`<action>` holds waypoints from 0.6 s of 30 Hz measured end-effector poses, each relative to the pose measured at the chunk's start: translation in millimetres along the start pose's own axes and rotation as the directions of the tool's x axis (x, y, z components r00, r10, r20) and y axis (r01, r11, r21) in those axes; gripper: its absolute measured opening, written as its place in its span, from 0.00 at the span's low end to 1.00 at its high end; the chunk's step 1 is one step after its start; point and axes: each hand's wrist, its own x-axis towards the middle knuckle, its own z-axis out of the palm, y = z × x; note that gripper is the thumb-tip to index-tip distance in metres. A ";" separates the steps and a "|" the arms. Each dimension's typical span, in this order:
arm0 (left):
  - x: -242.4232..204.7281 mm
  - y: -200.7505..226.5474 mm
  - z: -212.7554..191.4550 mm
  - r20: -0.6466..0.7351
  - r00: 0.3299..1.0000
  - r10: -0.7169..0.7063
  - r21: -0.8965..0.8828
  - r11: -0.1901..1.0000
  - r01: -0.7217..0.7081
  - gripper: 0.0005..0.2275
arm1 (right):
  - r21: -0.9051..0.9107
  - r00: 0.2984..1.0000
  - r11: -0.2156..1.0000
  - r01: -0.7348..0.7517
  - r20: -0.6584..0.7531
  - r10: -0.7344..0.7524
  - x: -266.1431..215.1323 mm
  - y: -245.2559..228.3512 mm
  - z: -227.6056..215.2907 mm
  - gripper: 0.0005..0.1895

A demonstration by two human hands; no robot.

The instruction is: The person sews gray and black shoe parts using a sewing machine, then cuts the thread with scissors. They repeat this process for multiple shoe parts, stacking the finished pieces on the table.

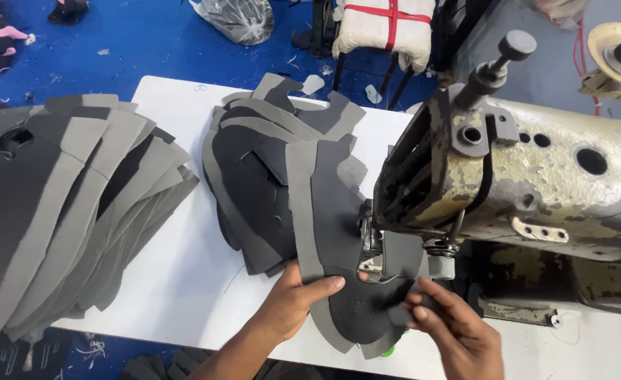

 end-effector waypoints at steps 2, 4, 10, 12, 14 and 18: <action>-0.2 -0.3 0.8 -0.001 1.000 -0.001 -0.010 1.000 0.001 0.14 | -0.003 0.999 1.000 -0.016 -0.031 0.016 -0.4 5.0 8.3 0.21; -0.2 0.3 1.7 -0.003 1.000 0.000 -0.020 1.000 0.000 0.14 | -0.006 0.998 1.000 -0.030 -0.061 0.030 0.1 0.3 20.9 0.20; 1.3 -10.1 -4.6 0.018 1.000 0.007 0.003 1.000 -0.007 0.15 | -0.055 0.994 0.994 0.090 -0.057 -0.093 0.8 -22.2 63.3 0.16; 2.3 -16.7 -8.2 -0.056 0.998 -0.038 -0.012 0.999 0.037 0.17 | -0.045 0.990 0.992 0.119 -0.065 -0.122 -0.1 -27.3 73.4 0.15; 1.9 -16.8 -6.8 -0.054 0.998 -0.019 -0.011 1.000 0.018 0.17 | -0.074 0.990 0.989 0.124 -0.065 -0.129 -1.8 -33.3 80.9 0.15; 3.3 -16.1 -2.6 -0.096 0.995 -0.018 0.033 0.999 0.021 0.18 | -0.202 0.988 0.974 0.105 -0.087 -0.125 -4.6 -46.4 85.5 0.15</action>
